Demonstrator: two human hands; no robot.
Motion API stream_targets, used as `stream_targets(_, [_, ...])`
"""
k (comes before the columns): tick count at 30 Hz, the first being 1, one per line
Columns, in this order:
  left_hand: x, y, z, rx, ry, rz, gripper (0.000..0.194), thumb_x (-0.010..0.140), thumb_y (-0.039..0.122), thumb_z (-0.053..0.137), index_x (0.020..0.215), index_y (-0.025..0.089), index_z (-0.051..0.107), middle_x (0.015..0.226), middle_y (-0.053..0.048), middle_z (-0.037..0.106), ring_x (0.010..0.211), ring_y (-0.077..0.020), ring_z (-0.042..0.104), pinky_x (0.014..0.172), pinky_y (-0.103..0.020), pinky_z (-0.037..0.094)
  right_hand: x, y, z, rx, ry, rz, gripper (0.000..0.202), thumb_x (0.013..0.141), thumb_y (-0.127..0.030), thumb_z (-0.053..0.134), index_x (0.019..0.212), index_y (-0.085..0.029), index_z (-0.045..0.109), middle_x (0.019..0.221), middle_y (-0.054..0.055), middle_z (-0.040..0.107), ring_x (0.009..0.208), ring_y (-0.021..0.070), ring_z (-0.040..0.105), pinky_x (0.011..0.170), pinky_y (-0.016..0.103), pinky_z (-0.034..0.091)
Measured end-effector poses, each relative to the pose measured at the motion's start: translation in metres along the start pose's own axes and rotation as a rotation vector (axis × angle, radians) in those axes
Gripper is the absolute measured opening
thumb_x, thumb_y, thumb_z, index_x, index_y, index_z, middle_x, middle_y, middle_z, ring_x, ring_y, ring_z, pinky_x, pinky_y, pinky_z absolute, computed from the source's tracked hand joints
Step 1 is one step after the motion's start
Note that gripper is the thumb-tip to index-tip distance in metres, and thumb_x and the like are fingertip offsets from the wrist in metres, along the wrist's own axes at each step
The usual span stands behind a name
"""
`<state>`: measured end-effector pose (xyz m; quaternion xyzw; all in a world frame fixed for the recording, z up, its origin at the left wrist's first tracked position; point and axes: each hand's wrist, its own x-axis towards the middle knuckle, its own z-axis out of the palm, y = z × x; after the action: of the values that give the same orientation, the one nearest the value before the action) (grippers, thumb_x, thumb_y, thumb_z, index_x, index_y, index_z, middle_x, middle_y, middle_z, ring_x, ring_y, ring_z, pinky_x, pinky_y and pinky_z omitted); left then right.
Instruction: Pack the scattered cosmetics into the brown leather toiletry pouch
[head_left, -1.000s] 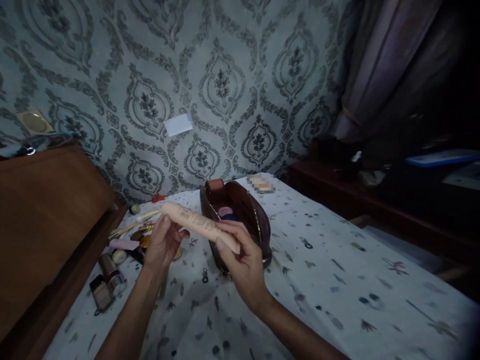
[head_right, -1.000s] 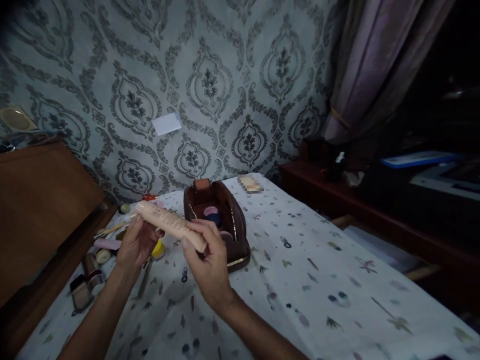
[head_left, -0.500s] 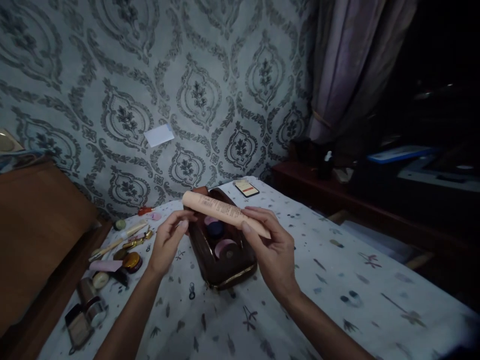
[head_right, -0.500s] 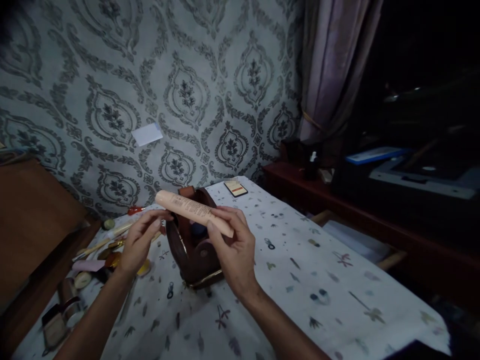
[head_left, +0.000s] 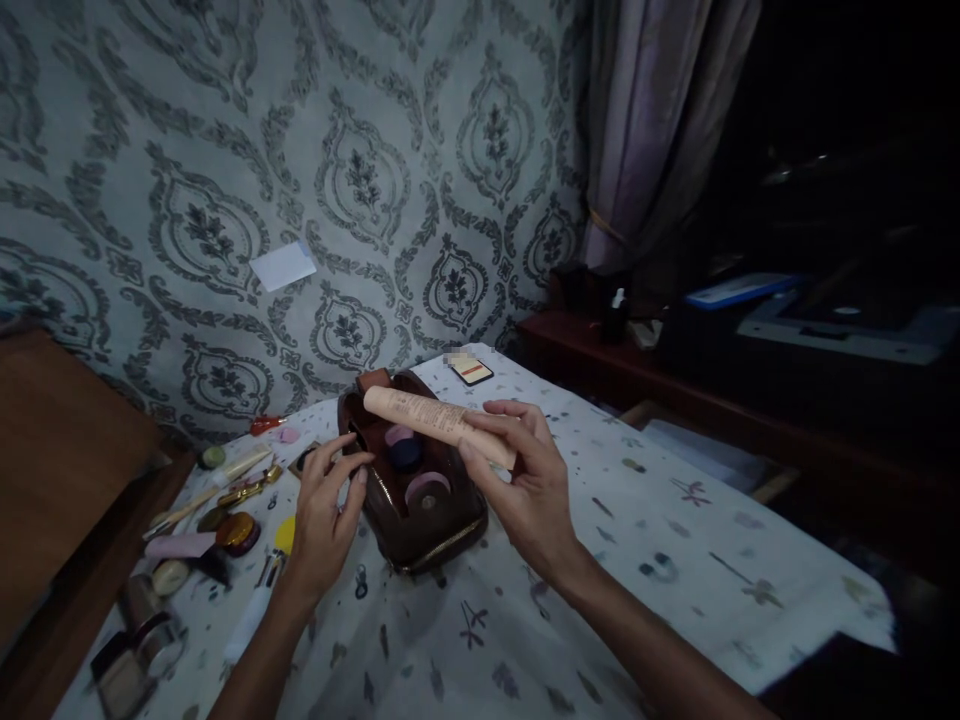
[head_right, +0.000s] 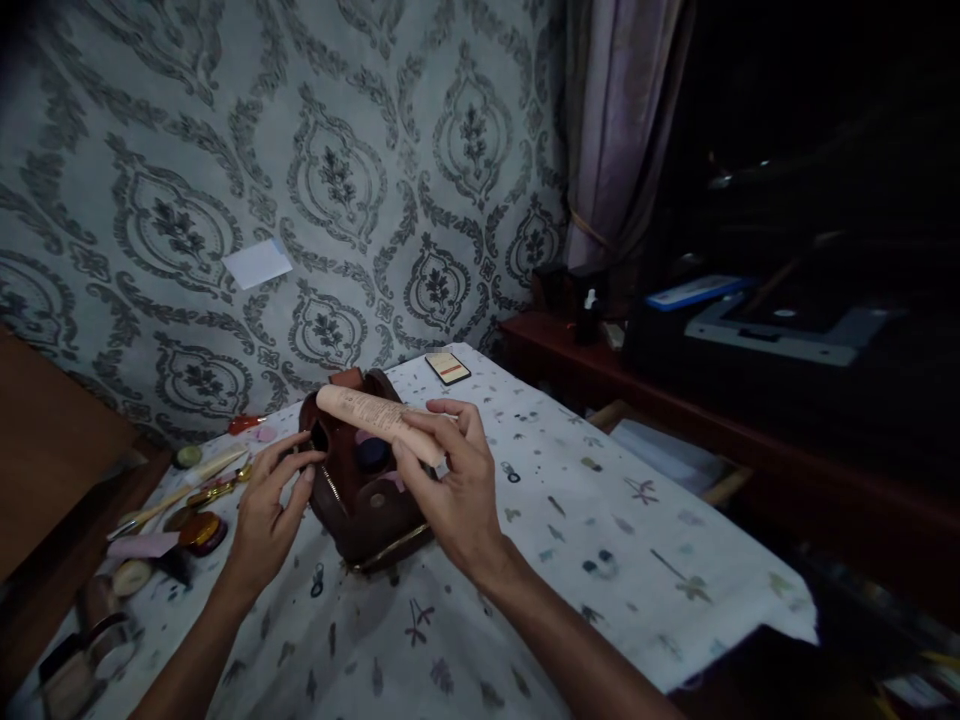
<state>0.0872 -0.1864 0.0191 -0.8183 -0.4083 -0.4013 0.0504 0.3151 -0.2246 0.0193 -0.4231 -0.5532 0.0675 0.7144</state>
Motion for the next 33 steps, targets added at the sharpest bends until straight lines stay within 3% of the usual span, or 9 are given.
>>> stream_targets(5, [-0.001, 0.002, 0.004, -0.020, 0.028, -0.027, 0.024, 0.099, 0.024, 0.044, 0.108, 0.021, 0.066, 0.126, -0.010, 0.057, 0.120, -0.0239, 0.053, 0.098, -0.040, 0.044, 0.025, 0.003, 0.001, -0.106, -0.138, -0.130, 0.018, 0.086, -0.018, 0.063, 0.103, -0.021, 0.066, 0.105, 0.008, 0.053, 0.102, 0.0227, 0.057, 0.085, 0.036, 0.050])
stream_targets(8, [-0.002, 0.002, 0.005, -0.038, 0.030, -0.048, 0.024, 0.099, 0.025, 0.044, 0.107, 0.022, 0.066, 0.126, -0.010, 0.057, 0.121, -0.0236, 0.053, 0.099, -0.040, 0.043, 0.052, 0.005, 0.011, -0.171, -0.338, -0.230, 0.017, 0.085, -0.015, 0.061, 0.101, -0.019, 0.065, 0.103, 0.008, 0.052, 0.098, 0.0213, 0.057, 0.082, 0.032, 0.048])
stream_targets(14, [-0.004, 0.001, 0.007, -0.051, 0.021, -0.073, 0.025, 0.100, 0.027, 0.044, 0.108, 0.024, 0.066, 0.130, -0.009, 0.057, 0.124, -0.0245, 0.052, 0.102, -0.043, 0.041, 0.107, 0.004, 0.054, -0.335, -0.867, -0.321, 0.015, 0.082, -0.016, 0.063, 0.096, -0.016, 0.067, 0.100, 0.006, 0.053, 0.080, 0.0158, 0.054, 0.070, 0.025, 0.042])
stream_targets(17, [-0.005, 0.001, 0.007, -0.052, 0.011, -0.077, 0.025, 0.100, 0.027, 0.043, 0.110, 0.026, 0.066, 0.131, -0.008, 0.056, 0.125, -0.0251, 0.051, 0.103, -0.045, 0.040, 0.123, 0.003, 0.082, -0.459, -1.030, -0.352, 0.017, 0.081, -0.014, 0.061, 0.096, -0.014, 0.070, 0.100, 0.007, 0.057, 0.074, 0.0141, 0.053, 0.065, 0.023, 0.039])
stream_targets(21, [-0.006, -0.002, 0.007, -0.058, 0.000, -0.069, 0.025, 0.100, 0.025, 0.044, 0.112, 0.028, 0.065, 0.134, -0.008, 0.055, 0.126, -0.0247, 0.050, 0.104, -0.046, 0.040, 0.135, 0.007, 0.112, -0.561, -1.141, -0.378, 0.021, 0.079, -0.011, 0.064, 0.097, -0.012, 0.073, 0.101, 0.009, 0.064, 0.084, 0.0170, 0.057, 0.066, 0.022, 0.038])
stream_targets(24, [-0.008, -0.004, 0.006, -0.060, -0.023, -0.050, 0.026, 0.100, 0.023, 0.044, 0.116, 0.028, 0.063, 0.136, -0.008, 0.054, 0.129, -0.0240, 0.048, 0.105, -0.045, 0.040, 0.142, 0.012, 0.121, -0.608, -1.146, -0.371, 0.023, 0.076, -0.010, 0.065, 0.097, -0.012, 0.074, 0.102, 0.010, 0.068, 0.089, 0.0183, 0.059, 0.065, 0.022, 0.038])
stream_targets(33, [-0.011, -0.004, 0.012, -0.063, 0.008, -0.050, 0.027, 0.100, 0.023, 0.043, 0.117, 0.026, 0.063, 0.137, -0.009, 0.055, 0.128, -0.0239, 0.050, 0.107, -0.045, 0.041, 0.160, 0.009, 0.106, -0.713, -1.320, -0.288, 0.020, 0.069, -0.013, 0.068, 0.087, -0.013, 0.075, 0.075, 0.000, 0.071, 0.068, 0.0137, 0.059, 0.056, 0.022, 0.034])
